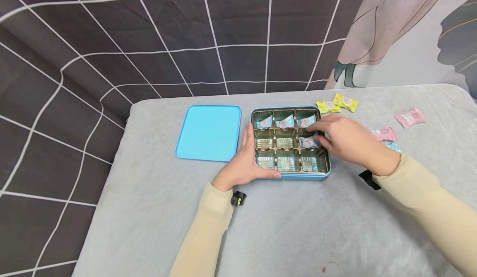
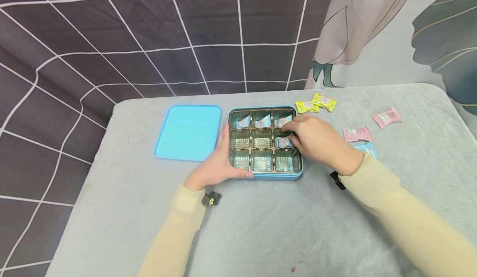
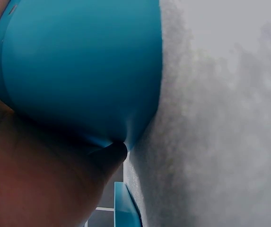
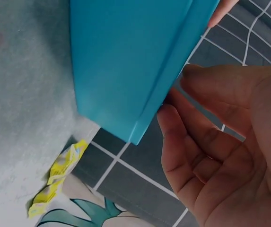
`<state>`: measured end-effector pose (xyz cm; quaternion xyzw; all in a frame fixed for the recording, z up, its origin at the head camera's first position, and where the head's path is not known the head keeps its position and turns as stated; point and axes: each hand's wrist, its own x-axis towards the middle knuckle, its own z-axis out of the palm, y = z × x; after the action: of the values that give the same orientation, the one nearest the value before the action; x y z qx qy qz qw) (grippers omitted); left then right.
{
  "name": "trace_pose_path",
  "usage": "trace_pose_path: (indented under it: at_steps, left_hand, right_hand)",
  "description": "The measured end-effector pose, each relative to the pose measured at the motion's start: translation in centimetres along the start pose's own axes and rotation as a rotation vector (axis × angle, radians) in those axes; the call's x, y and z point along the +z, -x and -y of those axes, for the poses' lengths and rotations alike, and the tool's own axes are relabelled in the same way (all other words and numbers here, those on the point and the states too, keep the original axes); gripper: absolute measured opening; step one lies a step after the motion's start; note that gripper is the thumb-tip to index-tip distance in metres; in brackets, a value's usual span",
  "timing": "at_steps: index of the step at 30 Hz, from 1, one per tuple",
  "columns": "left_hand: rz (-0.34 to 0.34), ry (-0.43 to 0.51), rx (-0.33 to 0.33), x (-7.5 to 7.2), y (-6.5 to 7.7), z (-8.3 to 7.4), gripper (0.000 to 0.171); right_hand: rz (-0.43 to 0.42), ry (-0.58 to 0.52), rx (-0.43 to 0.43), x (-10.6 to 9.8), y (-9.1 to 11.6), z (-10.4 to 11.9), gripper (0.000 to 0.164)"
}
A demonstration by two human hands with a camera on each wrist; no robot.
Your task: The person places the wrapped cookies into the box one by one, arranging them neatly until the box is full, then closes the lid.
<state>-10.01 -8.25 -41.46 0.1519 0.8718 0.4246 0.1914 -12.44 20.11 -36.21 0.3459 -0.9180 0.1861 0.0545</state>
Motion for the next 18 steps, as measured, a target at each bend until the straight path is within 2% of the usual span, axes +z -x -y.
trace_pose_path:
  at_steps: [8,18]
  left_hand:
    - [-0.001,-0.005,0.002,0.0,0.0,-0.1,0.152]
    - [0.009,0.008,-0.005,0.0,0.1,0.0,0.152]
  right_hand:
    - [-0.081,0.004,-0.043,-0.3,1.0,-0.4,0.031]
    - [-0.113,0.005,-0.022,-1.0,2.5,-0.7,0.038]
